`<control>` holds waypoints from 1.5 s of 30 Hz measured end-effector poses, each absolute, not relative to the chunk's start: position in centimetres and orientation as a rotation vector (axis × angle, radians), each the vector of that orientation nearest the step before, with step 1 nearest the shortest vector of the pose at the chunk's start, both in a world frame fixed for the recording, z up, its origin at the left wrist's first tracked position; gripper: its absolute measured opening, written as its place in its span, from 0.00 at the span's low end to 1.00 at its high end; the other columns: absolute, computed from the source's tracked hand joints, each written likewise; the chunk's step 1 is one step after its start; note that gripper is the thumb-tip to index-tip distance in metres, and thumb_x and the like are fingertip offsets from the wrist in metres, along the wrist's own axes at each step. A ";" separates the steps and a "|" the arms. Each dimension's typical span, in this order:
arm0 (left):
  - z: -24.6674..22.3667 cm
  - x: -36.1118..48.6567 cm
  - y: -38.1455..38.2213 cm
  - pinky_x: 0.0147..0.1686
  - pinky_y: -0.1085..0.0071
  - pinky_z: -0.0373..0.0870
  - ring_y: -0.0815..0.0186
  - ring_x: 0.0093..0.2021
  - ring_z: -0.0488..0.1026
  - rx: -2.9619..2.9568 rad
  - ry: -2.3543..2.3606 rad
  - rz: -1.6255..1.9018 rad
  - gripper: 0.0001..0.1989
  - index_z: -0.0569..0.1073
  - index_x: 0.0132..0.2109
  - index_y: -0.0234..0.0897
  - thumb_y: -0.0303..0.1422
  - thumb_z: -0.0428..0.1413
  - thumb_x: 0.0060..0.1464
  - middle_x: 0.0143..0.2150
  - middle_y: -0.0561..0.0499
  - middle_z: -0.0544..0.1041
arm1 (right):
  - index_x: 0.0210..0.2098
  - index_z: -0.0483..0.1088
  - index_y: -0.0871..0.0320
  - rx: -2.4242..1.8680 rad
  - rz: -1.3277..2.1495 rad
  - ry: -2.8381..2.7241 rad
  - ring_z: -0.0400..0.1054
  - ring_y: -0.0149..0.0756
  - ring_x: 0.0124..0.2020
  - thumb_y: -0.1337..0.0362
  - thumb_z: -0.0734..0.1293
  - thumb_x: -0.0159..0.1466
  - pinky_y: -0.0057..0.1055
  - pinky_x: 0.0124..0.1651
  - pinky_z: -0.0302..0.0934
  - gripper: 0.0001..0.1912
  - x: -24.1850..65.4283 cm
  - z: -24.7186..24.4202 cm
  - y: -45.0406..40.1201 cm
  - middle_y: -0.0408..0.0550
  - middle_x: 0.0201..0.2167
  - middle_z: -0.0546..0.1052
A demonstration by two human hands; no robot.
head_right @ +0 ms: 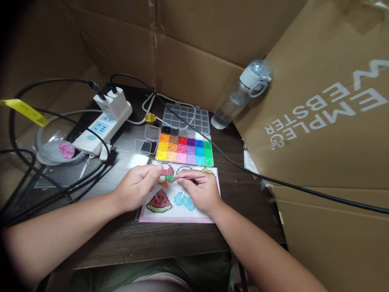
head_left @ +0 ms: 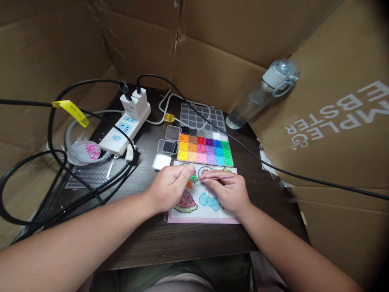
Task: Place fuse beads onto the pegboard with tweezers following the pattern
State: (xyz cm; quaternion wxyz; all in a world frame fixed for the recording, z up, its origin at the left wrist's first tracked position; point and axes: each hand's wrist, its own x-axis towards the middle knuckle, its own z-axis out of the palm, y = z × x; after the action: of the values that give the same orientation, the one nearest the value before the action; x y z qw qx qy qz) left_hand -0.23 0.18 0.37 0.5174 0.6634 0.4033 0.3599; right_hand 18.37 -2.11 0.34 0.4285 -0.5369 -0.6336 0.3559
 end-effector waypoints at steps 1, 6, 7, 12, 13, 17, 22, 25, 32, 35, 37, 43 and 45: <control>0.4 -0.2 0.2 0.20 0.75 0.56 0.71 0.21 0.62 1.591 0.968 0.863 0.23 0.62 0.20 0.36 0.41 0.43 0.62 0.18 0.55 0.63 | 0.29 0.78 0.53 -1.342 0.889 -1.584 0.75 0.37 0.34 0.67 0.70 0.55 0.32 0.40 0.70 0.04 18.4 0.3 -2.1 0.45 0.30 0.80; 0.5 -0.3 0.2 0.20 0.75 0.56 0.71 0.21 0.62 1.608 0.965 0.872 0.23 0.61 0.20 0.36 0.40 0.43 0.62 0.18 0.55 0.64 | 0.29 0.78 0.54 -1.356 0.897 -1.595 0.75 0.37 0.35 0.66 0.70 0.56 0.32 0.41 0.70 0.04 18.4 0.2 -2.1 0.46 0.30 0.80; 0.5 -0.3 0.3 0.20 0.75 0.56 0.71 0.21 0.62 1.611 0.966 0.875 0.23 0.61 0.20 0.36 0.40 0.43 0.62 0.18 0.55 0.64 | 0.29 0.78 0.54 -1.356 0.897 -1.596 0.75 0.37 0.35 0.67 0.70 0.56 0.32 0.41 0.70 0.04 18.5 0.2 -2.1 0.46 0.30 0.80; 0.4 -0.3 0.3 0.23 0.75 0.59 0.70 0.22 0.64 1.606 0.978 0.855 0.23 0.64 0.21 0.35 0.41 0.43 0.62 0.19 0.55 0.66 | 0.29 0.78 0.55 -1.333 0.898 -1.581 0.75 0.37 0.34 0.67 0.70 0.56 0.33 0.41 0.70 0.03 18.6 0.3 -2.1 0.46 0.29 0.80; 0.4 -0.3 0.3 0.23 0.75 0.59 0.70 0.22 0.64 1.600 0.983 0.847 0.23 0.65 0.21 0.35 0.41 0.43 0.62 0.19 0.55 0.66 | 0.28 0.78 0.55 -1.325 0.896 -1.573 0.75 0.37 0.34 0.66 0.70 0.56 0.33 0.41 0.70 0.03 18.7 0.4 -2.1 0.46 0.29 0.80; 0.4 -0.2 0.3 0.25 0.74 0.60 0.70 0.23 0.65 1.574 1.002 0.817 0.23 0.65 0.22 0.35 0.41 0.42 0.62 0.19 0.54 0.66 | 0.28 0.78 0.56 -1.329 0.852 -1.521 0.75 0.38 0.32 0.65 0.69 0.56 0.32 0.38 0.70 0.04 18.6 1.1 -1.4 0.47 0.29 0.80; 0.3 -0.2 0.3 0.29 0.73 0.62 0.68 0.26 0.67 1.560 0.997 0.806 0.23 0.67 0.24 0.34 0.42 0.41 0.62 0.22 0.52 0.70 | 0.28 0.78 0.57 -1.349 0.747 -1.454 0.75 0.39 0.34 0.63 0.69 0.56 0.32 0.39 0.68 0.06 17.3 2.3 2.4 0.49 0.30 0.80; 0.3 -0.1 0.3 0.29 0.73 0.62 0.68 0.26 0.67 1.572 0.997 0.815 0.23 0.67 0.24 0.34 0.41 0.41 0.62 0.22 0.52 0.70 | 0.27 0.78 0.57 -1.323 0.727 -1.475 0.74 0.38 0.35 0.63 0.68 0.56 0.32 0.41 0.67 0.07 16.0 2.5 5.4 0.49 0.31 0.80; 0.3 -0.2 0.2 0.28 0.73 0.59 0.69 0.24 0.63 1.546 0.977 0.828 0.23 0.65 0.23 0.35 0.42 0.41 0.62 0.20 0.54 0.66 | 0.23 0.77 0.60 -1.432 0.771 -1.338 0.72 0.36 0.34 0.64 0.67 0.54 0.30 0.39 0.66 0.07 14.8 1.2 8.7 0.49 0.30 0.79; 0.3 -0.3 0.1 0.25 0.73 0.56 0.70 0.22 0.58 1.502 0.934 0.863 0.25 0.60 0.20 0.36 0.43 0.41 0.62 0.18 0.56 0.59 | 0.23 0.75 0.59 -1.464 0.741 -1.289 0.73 0.36 0.35 0.63 0.68 0.53 0.31 0.41 0.66 0.07 14.8 1.1 8.7 0.48 0.30 0.79; 0.2 -0.2 0.1 0.23 0.73 0.54 0.71 0.20 0.55 1.469 0.905 0.880 0.26 0.56 0.19 0.37 0.45 0.40 0.61 0.17 0.57 0.55 | 0.23 0.74 0.58 -1.486 0.732 -1.253 0.73 0.37 0.34 0.62 0.68 0.53 0.32 0.41 0.66 0.07 14.9 1.0 8.7 0.48 0.28 0.79; -0.3 -0.2 0.0 0.20 0.73 0.50 0.72 0.19 0.51 1.455 0.881 0.879 0.27 0.52 0.18 0.38 0.47 0.38 0.61 0.16 0.58 0.51 | 0.23 0.73 0.57 -1.515 0.668 -1.190 0.73 0.38 0.33 0.58 0.70 0.51 0.33 0.37 0.65 0.08 15.3 0.3 9.3 0.46 0.26 0.79; -0.3 -0.2 0.1 0.20 0.74 0.50 0.72 0.19 0.52 1.515 0.937 0.850 0.27 0.53 0.17 0.38 0.46 0.40 0.61 0.16 0.57 0.52 | 0.23 0.73 0.57 -1.494 0.702 -1.179 0.71 0.35 0.28 0.57 0.70 0.52 0.31 0.31 0.64 0.09 15.4 0.3 9.4 0.46 0.24 0.78</control>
State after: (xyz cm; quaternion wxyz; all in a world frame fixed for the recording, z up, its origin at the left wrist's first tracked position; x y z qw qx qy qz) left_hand -0.17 0.11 -0.28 0.5512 0.6406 0.3960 0.3592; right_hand 15.42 9.38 0.28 0.5286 -0.6253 -0.4934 0.2937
